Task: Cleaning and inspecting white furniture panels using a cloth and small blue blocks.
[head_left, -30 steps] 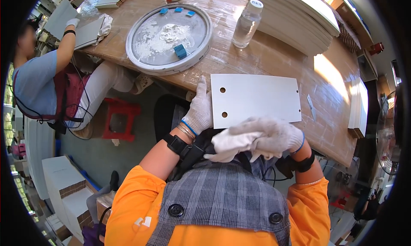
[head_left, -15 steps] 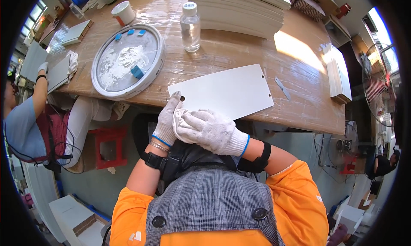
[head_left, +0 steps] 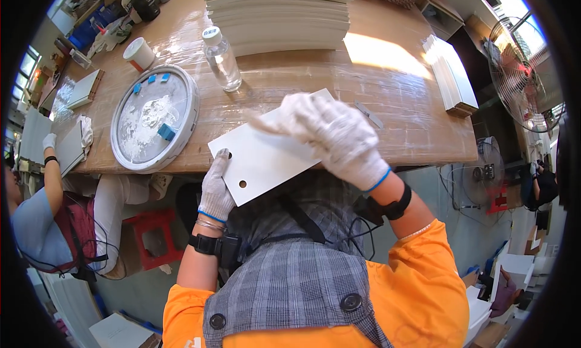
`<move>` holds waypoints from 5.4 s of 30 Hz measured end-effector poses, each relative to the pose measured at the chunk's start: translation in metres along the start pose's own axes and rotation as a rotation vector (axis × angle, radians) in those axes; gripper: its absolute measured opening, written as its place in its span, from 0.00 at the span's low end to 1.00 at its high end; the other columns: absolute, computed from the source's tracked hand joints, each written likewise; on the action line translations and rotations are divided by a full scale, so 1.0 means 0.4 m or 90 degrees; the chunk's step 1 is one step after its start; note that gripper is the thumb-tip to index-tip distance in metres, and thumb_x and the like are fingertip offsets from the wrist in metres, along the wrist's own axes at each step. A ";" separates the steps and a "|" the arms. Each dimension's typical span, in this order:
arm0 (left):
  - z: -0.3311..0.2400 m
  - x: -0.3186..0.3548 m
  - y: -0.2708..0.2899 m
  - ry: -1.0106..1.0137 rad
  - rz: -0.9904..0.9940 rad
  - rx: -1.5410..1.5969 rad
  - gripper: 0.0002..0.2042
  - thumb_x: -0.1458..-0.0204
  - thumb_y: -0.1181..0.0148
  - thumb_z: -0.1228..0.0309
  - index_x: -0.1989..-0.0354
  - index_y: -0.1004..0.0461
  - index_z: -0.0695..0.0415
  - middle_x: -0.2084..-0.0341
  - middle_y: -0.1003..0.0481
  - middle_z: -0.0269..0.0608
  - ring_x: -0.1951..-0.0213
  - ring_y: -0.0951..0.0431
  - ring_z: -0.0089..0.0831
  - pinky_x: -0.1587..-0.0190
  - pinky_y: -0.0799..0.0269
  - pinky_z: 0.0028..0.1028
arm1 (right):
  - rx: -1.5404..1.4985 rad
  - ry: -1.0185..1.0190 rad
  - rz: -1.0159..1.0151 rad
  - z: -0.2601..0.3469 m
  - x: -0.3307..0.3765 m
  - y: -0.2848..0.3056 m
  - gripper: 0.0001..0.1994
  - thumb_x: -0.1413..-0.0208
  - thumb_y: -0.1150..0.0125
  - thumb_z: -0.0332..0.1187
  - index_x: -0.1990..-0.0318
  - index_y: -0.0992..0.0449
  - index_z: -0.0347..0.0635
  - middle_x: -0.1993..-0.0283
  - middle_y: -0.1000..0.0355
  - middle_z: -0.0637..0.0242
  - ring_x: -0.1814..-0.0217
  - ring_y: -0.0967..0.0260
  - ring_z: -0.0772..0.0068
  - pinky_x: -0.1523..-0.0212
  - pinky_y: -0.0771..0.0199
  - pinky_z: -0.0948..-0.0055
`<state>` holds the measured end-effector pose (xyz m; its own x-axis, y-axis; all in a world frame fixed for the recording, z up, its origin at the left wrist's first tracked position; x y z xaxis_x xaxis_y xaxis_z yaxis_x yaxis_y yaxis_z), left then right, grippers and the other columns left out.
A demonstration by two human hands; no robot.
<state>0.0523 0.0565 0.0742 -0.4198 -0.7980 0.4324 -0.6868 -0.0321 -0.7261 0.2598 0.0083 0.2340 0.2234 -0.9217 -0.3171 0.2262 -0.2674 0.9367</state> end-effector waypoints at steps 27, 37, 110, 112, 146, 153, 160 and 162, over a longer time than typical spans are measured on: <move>0.021 -0.014 0.046 0.027 0.062 0.078 0.17 0.39 0.47 0.59 0.50 0.30 0.59 0.57 0.24 0.42 0.57 0.22 0.35 0.50 0.25 0.39 | -0.056 -0.053 0.025 0.013 -0.096 -0.239 0.30 0.57 0.37 0.34 0.41 0.31 0.47 0.34 0.43 0.45 0.34 0.46 0.41 0.34 0.47 0.53; 0.064 -0.017 0.025 0.075 0.063 0.079 0.20 0.46 0.39 0.50 0.57 0.28 0.54 0.66 0.24 0.34 0.65 0.23 0.29 0.58 0.24 0.37 | -0.091 0.211 -0.017 0.106 -0.070 -0.221 0.22 0.41 0.47 0.32 0.38 0.33 0.49 0.36 0.38 0.49 0.33 0.45 0.43 0.37 0.39 0.54; -0.033 0.228 0.079 -0.610 -0.191 -1.025 0.46 0.56 0.31 0.65 0.31 0.54 0.62 0.36 0.49 0.58 0.35 0.44 0.53 0.36 0.42 0.42 | 0.217 -0.121 -0.135 -0.191 0.005 -0.008 0.27 0.53 0.41 0.31 0.42 0.32 0.43 0.45 0.30 0.49 0.52 0.30 0.47 0.52 0.29 0.56; -0.020 0.214 0.101 -0.405 -0.159 -0.735 0.41 0.51 0.35 0.64 0.32 0.51 0.63 0.40 0.40 0.58 0.37 0.39 0.47 0.36 0.41 0.39 | 0.032 -0.067 -0.173 -0.153 -0.012 -0.002 0.27 0.54 0.43 0.27 0.41 0.31 0.43 0.44 0.31 0.49 0.48 0.32 0.45 0.47 0.31 0.56; 0.060 0.148 0.153 -0.021 -0.068 -0.055 0.17 0.40 0.48 0.69 0.44 0.34 0.61 0.49 0.29 0.42 0.45 0.30 0.35 0.38 0.37 0.36 | -0.083 0.033 0.019 -0.004 0.123 -0.136 0.32 0.57 0.36 0.35 0.39 0.34 0.51 0.38 0.37 0.52 0.42 0.35 0.50 0.43 0.34 0.58; 0.062 0.156 0.124 0.003 -0.017 -0.048 0.16 0.40 0.48 0.69 0.47 0.33 0.64 0.51 0.27 0.43 0.48 0.28 0.34 0.39 0.36 0.35 | 0.006 -0.125 -0.213 -0.238 0.097 -0.043 0.30 0.57 0.39 0.28 0.41 0.30 0.47 0.47 0.29 0.48 0.47 0.32 0.45 0.46 0.30 0.58; 0.061 0.163 0.138 -0.006 -0.006 -0.020 0.14 0.40 0.48 0.68 0.48 0.31 0.62 0.53 0.27 0.40 0.50 0.27 0.31 0.42 0.33 0.33 | 0.350 -0.248 -0.162 -0.276 -0.055 0.033 0.35 0.50 0.36 0.44 0.33 0.40 0.52 0.29 0.49 0.51 0.28 0.55 0.42 0.30 0.55 0.50; 0.064 0.167 0.153 -0.003 -0.009 -0.050 0.14 0.40 0.46 0.64 0.50 0.29 0.57 0.55 0.26 0.36 0.52 0.26 0.27 0.45 0.31 0.31 | 0.289 -0.183 -0.157 -0.215 -0.072 0.000 0.35 0.50 0.36 0.45 0.33 0.39 0.52 0.29 0.49 0.51 0.28 0.55 0.42 0.30 0.55 0.50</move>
<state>-0.0024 -0.0141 0.0448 -0.4064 -0.8008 0.4400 -0.7375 0.0032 -0.6754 0.3350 0.0590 0.2303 -0.0645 -0.8393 -0.5398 -0.2039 -0.5185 0.8304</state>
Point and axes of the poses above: each hand's wrist, its own x-axis away from the middle knuckle, its own y-axis out of the back of the hand, z = x × y, the point moved 8 cm from there along -x, towards the middle knuckle
